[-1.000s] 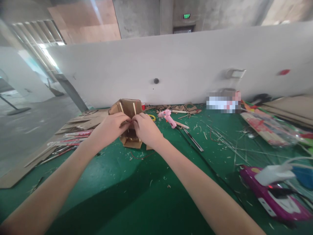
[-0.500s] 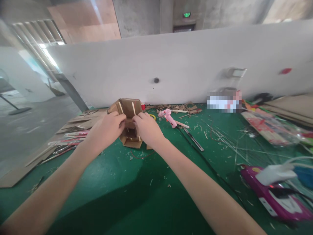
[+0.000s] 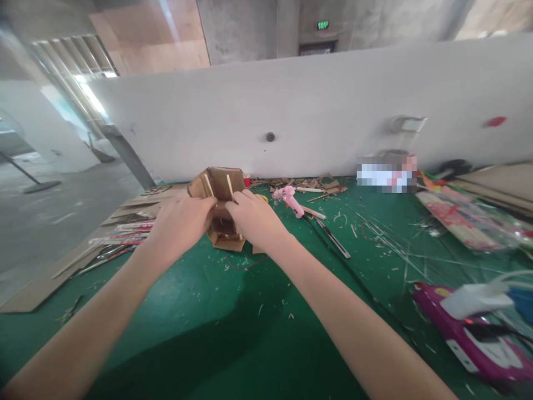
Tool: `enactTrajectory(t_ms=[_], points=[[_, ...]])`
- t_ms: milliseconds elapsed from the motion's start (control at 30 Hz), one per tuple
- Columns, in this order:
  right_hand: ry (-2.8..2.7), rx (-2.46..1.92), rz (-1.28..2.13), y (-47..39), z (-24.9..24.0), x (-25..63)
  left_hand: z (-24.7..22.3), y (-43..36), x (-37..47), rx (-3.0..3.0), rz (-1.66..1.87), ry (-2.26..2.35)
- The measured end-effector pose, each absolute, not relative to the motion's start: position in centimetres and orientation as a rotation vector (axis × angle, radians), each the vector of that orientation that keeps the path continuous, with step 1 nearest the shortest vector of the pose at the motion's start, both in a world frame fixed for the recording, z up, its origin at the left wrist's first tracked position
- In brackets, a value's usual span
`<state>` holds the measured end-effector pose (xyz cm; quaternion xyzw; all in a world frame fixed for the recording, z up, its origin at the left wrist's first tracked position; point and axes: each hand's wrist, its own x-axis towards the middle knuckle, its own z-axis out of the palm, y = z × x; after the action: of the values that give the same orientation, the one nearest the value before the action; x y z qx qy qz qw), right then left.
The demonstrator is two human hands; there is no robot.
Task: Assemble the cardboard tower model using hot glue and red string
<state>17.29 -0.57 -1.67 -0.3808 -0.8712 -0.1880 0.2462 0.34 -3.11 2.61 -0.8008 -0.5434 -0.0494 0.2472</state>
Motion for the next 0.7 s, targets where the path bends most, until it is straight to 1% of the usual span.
enactTrajectory(t_ms=[167,433,700], points=[[-2.350,-1.016,-0.284,-1.2,-1.3,16.5,2.5,-3.1,0.4,-2.229,-0.203,-1.527],[-2.304,-0.995,-0.315,-0.8,-2.5,15.8,2.6,-3.2,0.4,-2.256,-0.200,-1.587],[-2.217,-0.946,-0.055,-0.4,-2.7,15.8,2.6,-3.1,0.3,-2.253,-0.216,-1.587]])
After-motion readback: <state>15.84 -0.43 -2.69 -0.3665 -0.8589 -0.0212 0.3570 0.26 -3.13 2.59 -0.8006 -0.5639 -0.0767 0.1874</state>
